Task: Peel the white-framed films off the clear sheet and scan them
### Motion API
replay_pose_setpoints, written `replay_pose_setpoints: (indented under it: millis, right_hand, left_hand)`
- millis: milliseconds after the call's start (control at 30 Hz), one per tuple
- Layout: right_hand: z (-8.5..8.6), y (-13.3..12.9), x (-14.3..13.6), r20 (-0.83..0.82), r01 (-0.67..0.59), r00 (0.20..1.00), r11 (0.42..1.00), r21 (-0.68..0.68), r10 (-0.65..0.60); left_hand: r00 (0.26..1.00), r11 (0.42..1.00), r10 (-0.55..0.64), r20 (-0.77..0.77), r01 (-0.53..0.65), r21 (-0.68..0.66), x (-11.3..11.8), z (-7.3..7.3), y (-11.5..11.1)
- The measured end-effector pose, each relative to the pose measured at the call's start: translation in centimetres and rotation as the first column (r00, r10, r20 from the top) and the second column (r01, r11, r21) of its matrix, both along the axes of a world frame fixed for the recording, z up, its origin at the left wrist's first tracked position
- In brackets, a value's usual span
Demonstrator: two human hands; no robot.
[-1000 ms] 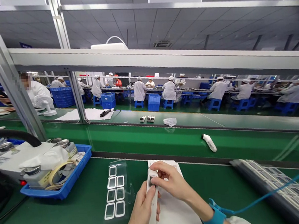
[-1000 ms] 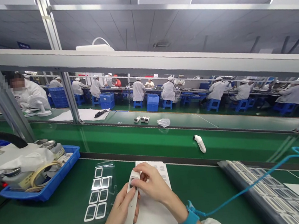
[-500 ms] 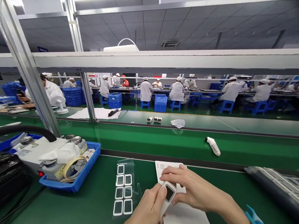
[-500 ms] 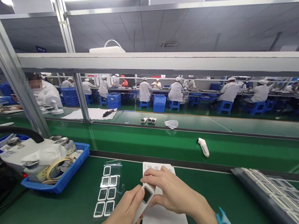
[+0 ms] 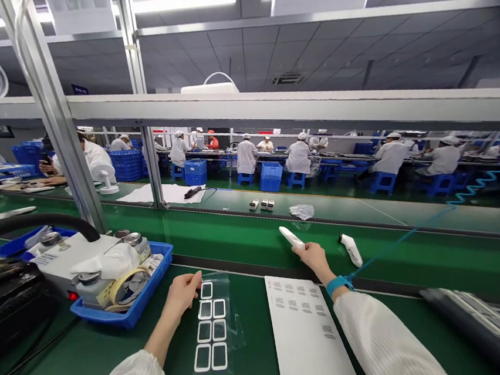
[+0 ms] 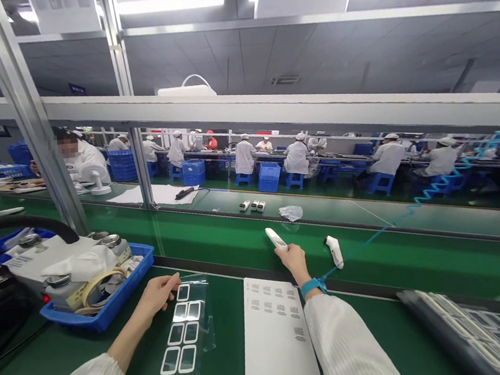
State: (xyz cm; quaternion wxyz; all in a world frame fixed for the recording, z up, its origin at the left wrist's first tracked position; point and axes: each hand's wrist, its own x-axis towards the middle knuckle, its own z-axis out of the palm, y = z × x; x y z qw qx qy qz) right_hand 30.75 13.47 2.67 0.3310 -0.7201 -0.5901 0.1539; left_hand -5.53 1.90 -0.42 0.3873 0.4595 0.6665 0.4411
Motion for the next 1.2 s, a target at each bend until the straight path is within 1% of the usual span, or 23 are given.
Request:
replay_pose_setpoints:
  millis: [67, 133, 200, 233, 300, 400, 467, 500, 567, 700, 867, 967, 1033, 1067, 1167, 1200]
  right_hand:
    - [-0.2, 0.4, -0.1, -0.016, 0.011, 1.0, 1.0, 0.016, -0.01]
    - [-0.1, -0.1, -0.7, -0.018, -0.006, 1.0, 0.997, 0.071, 0.007]
    - [0.3, -1.3, -2.2, -0.012, -0.071, 0.997, 0.988, 0.14, 0.073]
    - [0.5, -2.1, -3.2, -0.009, -0.131, 0.991, 0.977, 0.168, 0.134]
    - [1.0, -4.1, -5.9, -0.002, -0.292, 0.954, 0.934, 0.206, 0.298]
    - [1.5, -7.7, -10.6, 0.031, -0.522, 0.847, 0.819, 0.237, 0.531]
    - [1.5, -9.7, -13.2, 0.068, -0.615, 0.783, 0.751, 0.24, 0.619]
    - [1.4, -10.4, -14.2, 0.087, -0.641, 0.763, 0.731, 0.237, 0.641]
    - [1.1, -11.3, -15.6, 0.118, -0.666, 0.743, 0.712, 0.223, 0.658]
    - [0.5, -11.7, -16.4, 0.156, -0.678, 0.735, 0.711, 0.189, 0.66]
    - [0.3, -11.4, -16.6, 0.196, -0.665, 0.746, 0.725, 0.178, 0.636]
    - [0.2, -11.4, -16.7, 0.219, -0.684, 0.729, 0.709, 0.173, 0.649]
    - [0.1, -11.8, -16.6, 0.236, -0.718, 0.695, 0.675, 0.169, 0.679]
    - [0.1, -12.1, -16.5, 0.253, -0.747, 0.664, 0.643, 0.173, 0.704]
    - [0.4, -13.5, -15.8, 0.318, -0.835, 0.551, 0.509, 0.21, 0.772]
    - [0.5, -13.9, -15.5, 0.324, -0.847, 0.531, 0.478, 0.231, 0.783]
  left_hand:
    - [0.999, 1.0, -0.02, 0.048, 0.021, -0.015, 0.9, -0.1, 0.4]
    - [0.994, 0.999, -0.025, 0.107, 0.028, -0.02, 1.8, 0.1, 0.6]
    - [0.986, 0.999, -0.019, 0.167, 0.025, -0.032, 2.5, 0.4, 0.6]
    - [0.981, 0.999, -0.016, 0.192, 0.023, -0.038, 2.8, 0.5, 0.6]
    - [0.975, 0.999, -0.009, 0.224, 0.019, -0.042, 3.4, 0.6, 0.4]
    - [0.976, 1.0, 0.007, 0.219, -0.001, -0.026, 4.1, 0.5, 0.0]
    - [0.98, 1.0, 0.016, 0.198, -0.014, -0.011, 4.6, 0.4, -0.2]
    - [0.982, 1.0, 0.018, 0.189, -0.018, -0.004, 4.8, 0.3, -0.3]
    - [0.985, 1.0, 0.018, 0.172, -0.021, 0.013, 5.2, 0.3, -0.4]
    - [0.992, 0.999, 0.016, 0.124, -0.022, 0.047, 5.5, 0.4, -0.7]
    - [0.997, 0.998, 0.015, 0.071, -0.019, 0.064, 5.6, 0.6, -0.8]
    - [0.999, 0.999, 0.001, 0.043, -0.003, 0.048, 5.7, 0.8, -0.8]
    - [1.0, 0.999, -0.019, 0.025, 0.018, 0.032, 5.5, 0.8, -0.7]
    - [0.999, 0.999, -0.029, 0.018, 0.029, 0.021, 5.3, 0.8, -0.6]
    - [0.999, 0.999, -0.048, 0.001, 0.048, 0.003, 4.5, 0.5, -0.3]
    - [0.999, 0.999, -0.05, -0.004, 0.05, 0.005, 4.2, 0.5, -0.2]
